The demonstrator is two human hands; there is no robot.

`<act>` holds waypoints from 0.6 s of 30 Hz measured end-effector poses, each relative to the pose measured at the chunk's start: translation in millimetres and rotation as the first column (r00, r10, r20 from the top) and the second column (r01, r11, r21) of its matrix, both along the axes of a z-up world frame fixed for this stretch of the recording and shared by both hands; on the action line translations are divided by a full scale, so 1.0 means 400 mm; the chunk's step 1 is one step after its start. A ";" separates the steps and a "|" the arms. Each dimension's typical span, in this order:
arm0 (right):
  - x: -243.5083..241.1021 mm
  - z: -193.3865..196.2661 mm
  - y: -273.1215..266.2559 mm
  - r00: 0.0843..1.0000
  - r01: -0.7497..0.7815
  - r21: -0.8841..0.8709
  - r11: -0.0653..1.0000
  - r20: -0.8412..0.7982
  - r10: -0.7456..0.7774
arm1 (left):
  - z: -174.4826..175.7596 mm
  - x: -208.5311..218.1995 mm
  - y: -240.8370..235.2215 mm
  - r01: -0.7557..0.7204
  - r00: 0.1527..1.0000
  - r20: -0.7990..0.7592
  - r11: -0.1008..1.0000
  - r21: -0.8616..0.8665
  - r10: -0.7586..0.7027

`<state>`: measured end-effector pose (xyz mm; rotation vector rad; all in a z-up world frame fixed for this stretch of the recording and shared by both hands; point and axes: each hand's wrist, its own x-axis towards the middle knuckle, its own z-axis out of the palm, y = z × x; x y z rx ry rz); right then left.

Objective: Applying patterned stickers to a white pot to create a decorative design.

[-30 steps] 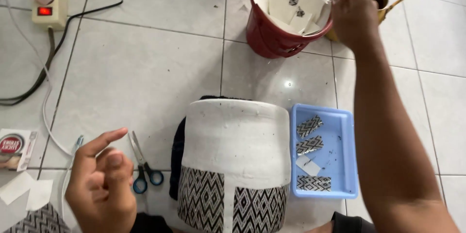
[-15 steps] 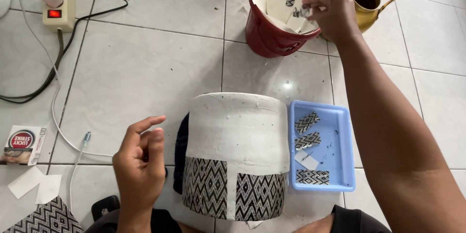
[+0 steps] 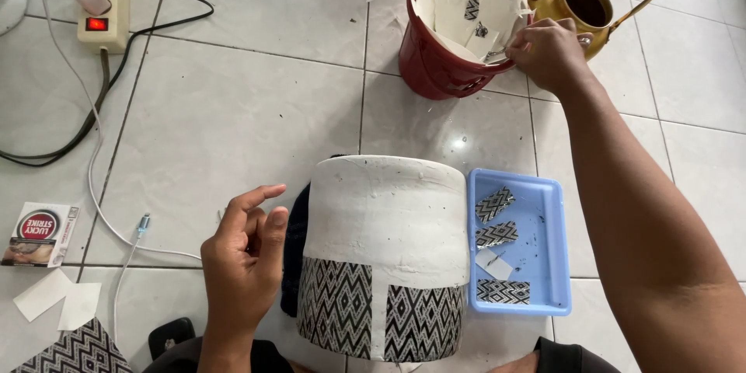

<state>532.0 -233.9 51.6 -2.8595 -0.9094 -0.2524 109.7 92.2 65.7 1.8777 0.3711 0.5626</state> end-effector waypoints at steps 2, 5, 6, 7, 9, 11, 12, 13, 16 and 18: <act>-0.040 0.043 0.017 0.999 -0.001 -0.048 0.999 -0.041 -0.001 | 0.001 0.000 -0.003 0.002 1.000 -0.003 1.000 -0.003 -0.002; -0.089 0.075 0.006 0.997 -0.062 -0.120 0.991 -0.044 0.057 | 0.003 -0.002 -0.005 0.003 1.000 -0.002 1.000 0.006 -0.003; -0.102 0.081 -0.003 0.993 -0.120 -0.147 0.982 -0.006 0.120 | 0.003 -0.003 -0.004 -0.001 1.000 0.003 1.000 0.019 0.001; -0.119 0.082 -0.008 0.993 -0.119 -0.150 0.982 -0.003 0.119 | 0.006 -0.003 -0.004 0.000 1.000 0.006 1.000 0.016 0.000; -0.157 0.078 -0.020 0.983 -0.080 -0.384 0.920 0.121 0.136 | 0.011 -0.004 -0.002 -0.008 1.000 -0.016 0.999 0.037 0.009; -0.164 0.028 -0.076 0.902 -0.035 -0.466 0.884 0.365 0.228 | 0.010 -0.007 0.000 -0.006 1.000 -0.015 0.999 0.044 0.007; -0.169 0.004 -0.104 0.751 0.031 -0.527 0.849 0.573 0.328 | 0.010 -0.008 0.000 -0.007 1.000 -0.013 0.998 0.054 0.008; -0.202 0.016 -0.107 0.751 0.035 -0.528 0.848 0.574 0.326 | 0.008 -0.009 0.001 -0.004 1.000 -0.012 0.999 0.053 0.004; -0.305 0.033 -0.120 0.902 0.071 -0.472 0.879 0.407 0.146 | 0.006 -0.014 0.003 -0.004 1.000 0.000 0.999 0.046 0.004; -0.375 0.017 -0.142 0.977 0.162 -0.472 0.867 0.201 -0.073 | 0.007 -0.022 0.001 -0.008 1.000 -0.011 0.999 0.054 0.009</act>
